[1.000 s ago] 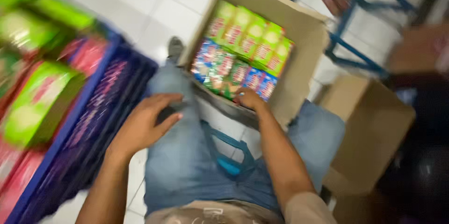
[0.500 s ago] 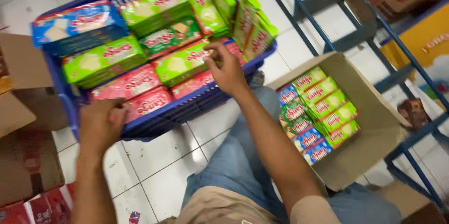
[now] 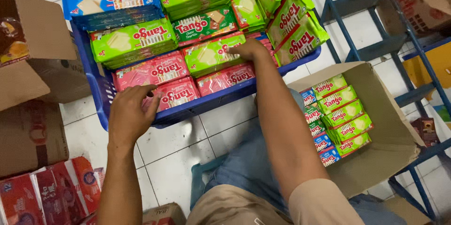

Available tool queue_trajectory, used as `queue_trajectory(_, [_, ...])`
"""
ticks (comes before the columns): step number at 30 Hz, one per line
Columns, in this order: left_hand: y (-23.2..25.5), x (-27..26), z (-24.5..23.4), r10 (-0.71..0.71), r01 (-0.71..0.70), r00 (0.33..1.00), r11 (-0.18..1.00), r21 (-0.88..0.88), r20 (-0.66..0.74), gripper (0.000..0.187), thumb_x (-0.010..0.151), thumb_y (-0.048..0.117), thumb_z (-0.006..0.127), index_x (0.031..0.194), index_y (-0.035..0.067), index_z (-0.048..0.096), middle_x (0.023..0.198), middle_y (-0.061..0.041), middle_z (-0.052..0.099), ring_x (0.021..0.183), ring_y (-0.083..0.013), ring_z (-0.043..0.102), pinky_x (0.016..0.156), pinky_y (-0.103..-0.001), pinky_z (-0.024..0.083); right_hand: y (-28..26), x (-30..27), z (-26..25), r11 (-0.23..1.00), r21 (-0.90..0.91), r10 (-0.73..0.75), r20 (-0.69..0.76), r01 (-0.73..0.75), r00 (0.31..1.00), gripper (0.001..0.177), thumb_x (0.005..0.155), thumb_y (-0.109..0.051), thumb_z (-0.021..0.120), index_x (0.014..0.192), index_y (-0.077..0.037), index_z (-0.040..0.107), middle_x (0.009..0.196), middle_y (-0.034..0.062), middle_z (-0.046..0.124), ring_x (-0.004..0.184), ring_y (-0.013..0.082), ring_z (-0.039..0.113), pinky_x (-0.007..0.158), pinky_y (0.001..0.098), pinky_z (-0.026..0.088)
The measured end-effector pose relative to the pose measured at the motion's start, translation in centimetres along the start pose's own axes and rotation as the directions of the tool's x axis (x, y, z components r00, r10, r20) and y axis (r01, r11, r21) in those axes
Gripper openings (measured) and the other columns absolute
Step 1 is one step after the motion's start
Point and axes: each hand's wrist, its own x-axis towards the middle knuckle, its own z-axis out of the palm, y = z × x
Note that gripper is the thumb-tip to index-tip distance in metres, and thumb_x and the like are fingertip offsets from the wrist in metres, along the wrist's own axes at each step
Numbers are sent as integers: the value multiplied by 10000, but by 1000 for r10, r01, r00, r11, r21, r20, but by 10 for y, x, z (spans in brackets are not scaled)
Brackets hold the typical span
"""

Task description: The person transfers packets of Tango biscuits from a blue crate into a cardboard box. They arrange the packets in rows inside the box, alternating between green and blue packaging.

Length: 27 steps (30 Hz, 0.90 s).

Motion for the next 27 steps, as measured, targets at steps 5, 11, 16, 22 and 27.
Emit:
queue_trajectory(5, [11,2,-7,-43,45,998,998,-35,36,192,846,233,585,975,101,638,734,-71,621,772,-262,606,705,-379,431,-25,-46,-16,933,348,90,20,-91,996,741,574,-493,711,1112,-8,554,1176,175,539,1141,270,486,937,398,394])
queue_trajectory(11, [9,1,-6,-56,57,998,998,-26,40,187,837,245,593,969,119,637,726,-57,623,772,-247,611,712,-369,435,-12,-17,1,751,648,169,-6,-125,986,593,531,-195,805,1018,33,553,875,178,633,757,264,660,610,430,528])
queue_trajectory(16, [-2,-2,2,-58,59,997,998,-16,55,187,837,247,594,982,138,638,745,-54,626,789,-239,613,720,-363,432,-32,-55,-17,598,795,192,-15,-104,981,692,511,-183,839,1061,35,480,954,236,585,834,374,622,680,469,526])
queue_trajectory(22, [-8,-3,4,-43,46,996,998,-32,76,186,844,212,589,985,101,636,777,-117,632,817,-300,609,723,-408,429,-31,-42,-2,551,834,209,-163,22,964,663,463,-222,835,1028,-23,552,923,165,603,885,304,615,751,440,499])
queue_trajectory(27, [1,-5,0,29,-28,998,1000,-13,63,171,867,169,562,947,43,645,873,-96,648,753,-240,595,696,-355,432,-11,-84,-40,524,796,244,-481,303,842,821,360,-196,760,1125,-76,487,958,61,621,805,147,589,662,265,482])
